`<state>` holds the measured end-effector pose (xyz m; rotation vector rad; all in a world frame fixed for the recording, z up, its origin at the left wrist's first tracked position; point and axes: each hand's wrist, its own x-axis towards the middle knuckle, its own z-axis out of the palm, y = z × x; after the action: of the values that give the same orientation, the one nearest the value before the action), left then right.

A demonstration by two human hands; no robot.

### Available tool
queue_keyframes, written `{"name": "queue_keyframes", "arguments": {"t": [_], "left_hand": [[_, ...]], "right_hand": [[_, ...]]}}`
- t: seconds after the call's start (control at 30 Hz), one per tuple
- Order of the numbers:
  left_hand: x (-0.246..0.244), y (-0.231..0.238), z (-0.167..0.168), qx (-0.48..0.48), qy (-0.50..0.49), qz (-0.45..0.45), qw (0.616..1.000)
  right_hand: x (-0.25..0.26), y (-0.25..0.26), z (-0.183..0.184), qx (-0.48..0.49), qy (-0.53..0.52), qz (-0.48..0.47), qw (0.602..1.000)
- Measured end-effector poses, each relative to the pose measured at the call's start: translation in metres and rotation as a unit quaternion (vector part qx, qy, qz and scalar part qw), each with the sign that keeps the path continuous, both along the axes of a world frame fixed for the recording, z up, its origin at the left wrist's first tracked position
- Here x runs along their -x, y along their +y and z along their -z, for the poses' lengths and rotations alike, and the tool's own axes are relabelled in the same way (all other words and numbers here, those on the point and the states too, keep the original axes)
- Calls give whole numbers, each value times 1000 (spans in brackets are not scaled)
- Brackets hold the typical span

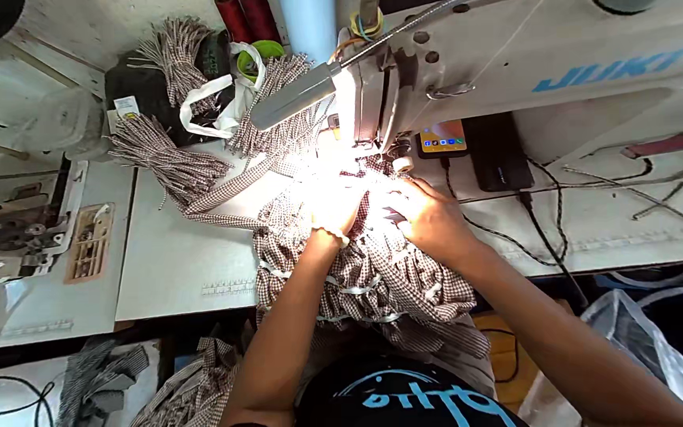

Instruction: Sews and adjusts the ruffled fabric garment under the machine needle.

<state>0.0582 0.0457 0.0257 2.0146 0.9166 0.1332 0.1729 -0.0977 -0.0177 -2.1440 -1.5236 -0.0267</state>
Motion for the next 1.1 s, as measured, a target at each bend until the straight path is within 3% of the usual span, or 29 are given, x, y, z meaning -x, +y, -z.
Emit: {"name": "queue_keyframes", "arguments": {"t": [0.4,0.57,0.73,0.8,0.93,1.1], "left_hand": [[-13,8,19,-147,-28,32,988],[-12,19,21,-107,-27,36,993],[3,20,40,-21,71,7,997],[6,16,10,53,112,-13,992],[-33,42,-2,-69,35,2,997],[-40,56,7,-40,8,-4,999]], "right_hand": [[-9,20,3,-56,-37,-65,996],[-9,21,9,-81,-60,-71,992],[-14,24,11,-76,-36,-59,995],[-18,27,9,-40,19,-34,998],[-22,35,2,9,73,-5,997],[-22,33,3,12,75,-1,997]]}}
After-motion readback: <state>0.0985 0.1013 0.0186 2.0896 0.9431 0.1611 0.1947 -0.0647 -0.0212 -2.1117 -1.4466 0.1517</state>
